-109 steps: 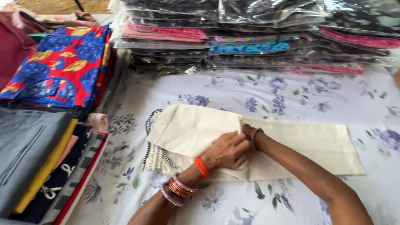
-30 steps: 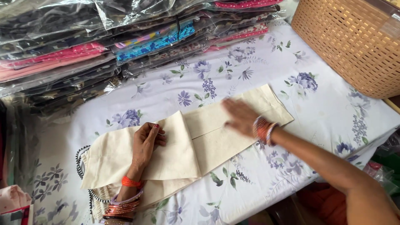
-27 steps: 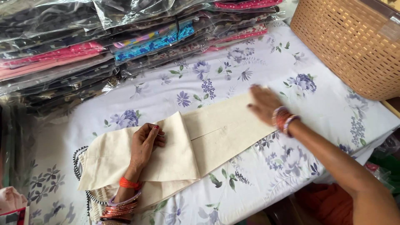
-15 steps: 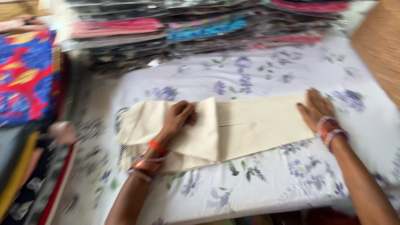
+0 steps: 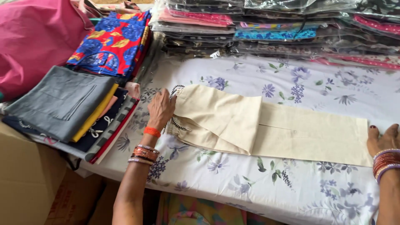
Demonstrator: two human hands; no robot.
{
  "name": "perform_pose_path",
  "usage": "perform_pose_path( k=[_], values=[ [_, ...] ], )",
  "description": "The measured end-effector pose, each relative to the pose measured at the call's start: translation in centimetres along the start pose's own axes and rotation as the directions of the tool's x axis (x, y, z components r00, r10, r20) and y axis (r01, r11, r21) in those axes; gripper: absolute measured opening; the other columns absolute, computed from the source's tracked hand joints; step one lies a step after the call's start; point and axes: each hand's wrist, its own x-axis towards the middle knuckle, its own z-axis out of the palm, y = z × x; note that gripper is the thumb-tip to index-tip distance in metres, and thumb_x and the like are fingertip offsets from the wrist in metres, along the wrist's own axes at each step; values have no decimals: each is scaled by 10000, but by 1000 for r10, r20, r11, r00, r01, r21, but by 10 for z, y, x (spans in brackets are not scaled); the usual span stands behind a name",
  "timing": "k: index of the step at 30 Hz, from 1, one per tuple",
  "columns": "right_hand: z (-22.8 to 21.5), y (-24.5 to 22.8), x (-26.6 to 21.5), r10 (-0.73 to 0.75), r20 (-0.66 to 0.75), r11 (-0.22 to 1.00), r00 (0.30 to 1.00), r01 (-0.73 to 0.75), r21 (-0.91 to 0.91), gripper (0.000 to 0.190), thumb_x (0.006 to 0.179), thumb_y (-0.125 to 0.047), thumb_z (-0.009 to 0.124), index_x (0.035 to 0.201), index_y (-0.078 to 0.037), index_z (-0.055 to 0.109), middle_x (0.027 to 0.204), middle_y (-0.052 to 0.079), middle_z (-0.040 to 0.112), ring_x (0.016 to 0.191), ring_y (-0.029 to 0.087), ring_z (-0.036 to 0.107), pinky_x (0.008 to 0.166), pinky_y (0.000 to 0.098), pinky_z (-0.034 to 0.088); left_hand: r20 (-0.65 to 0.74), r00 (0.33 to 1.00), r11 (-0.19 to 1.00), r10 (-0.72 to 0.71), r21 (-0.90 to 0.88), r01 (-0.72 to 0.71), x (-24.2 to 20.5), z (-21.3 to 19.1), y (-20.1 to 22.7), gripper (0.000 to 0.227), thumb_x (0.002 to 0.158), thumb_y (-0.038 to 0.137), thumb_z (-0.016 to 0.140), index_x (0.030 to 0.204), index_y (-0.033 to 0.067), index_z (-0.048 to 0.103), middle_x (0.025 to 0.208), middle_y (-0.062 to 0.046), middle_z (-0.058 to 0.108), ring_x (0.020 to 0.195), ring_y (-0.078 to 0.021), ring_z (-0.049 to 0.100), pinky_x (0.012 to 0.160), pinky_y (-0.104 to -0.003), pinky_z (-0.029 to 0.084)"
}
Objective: Fold various pairs of trousers and stack them on a table.
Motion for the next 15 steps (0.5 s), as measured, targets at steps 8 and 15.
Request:
perform_pose_path(
  k=[8,15],
  values=[
    [-14,-1,-17,-168,-99,980,981,155,-124,738,1045,-439,536,1590,35,386,1582,403,391,1434,542,364,1142,595,329,372,878,946,-302,1,325,-8,-36,14,427,834,492,769,963,90,706,758,-137,710,753,-330,688,648,-482,495],
    [-32,-21,-29,-184,-169,962,968,142,-232,630,1043,-415,626,1515,-10,526,1414,287,622,1236,476,578,1041,589,420,389,889,957,-241,-60,285,24,-29,49,363,785,402,813,930,79,733,833,-147,737,784,-334,708,691,-460,523]
  ],
)
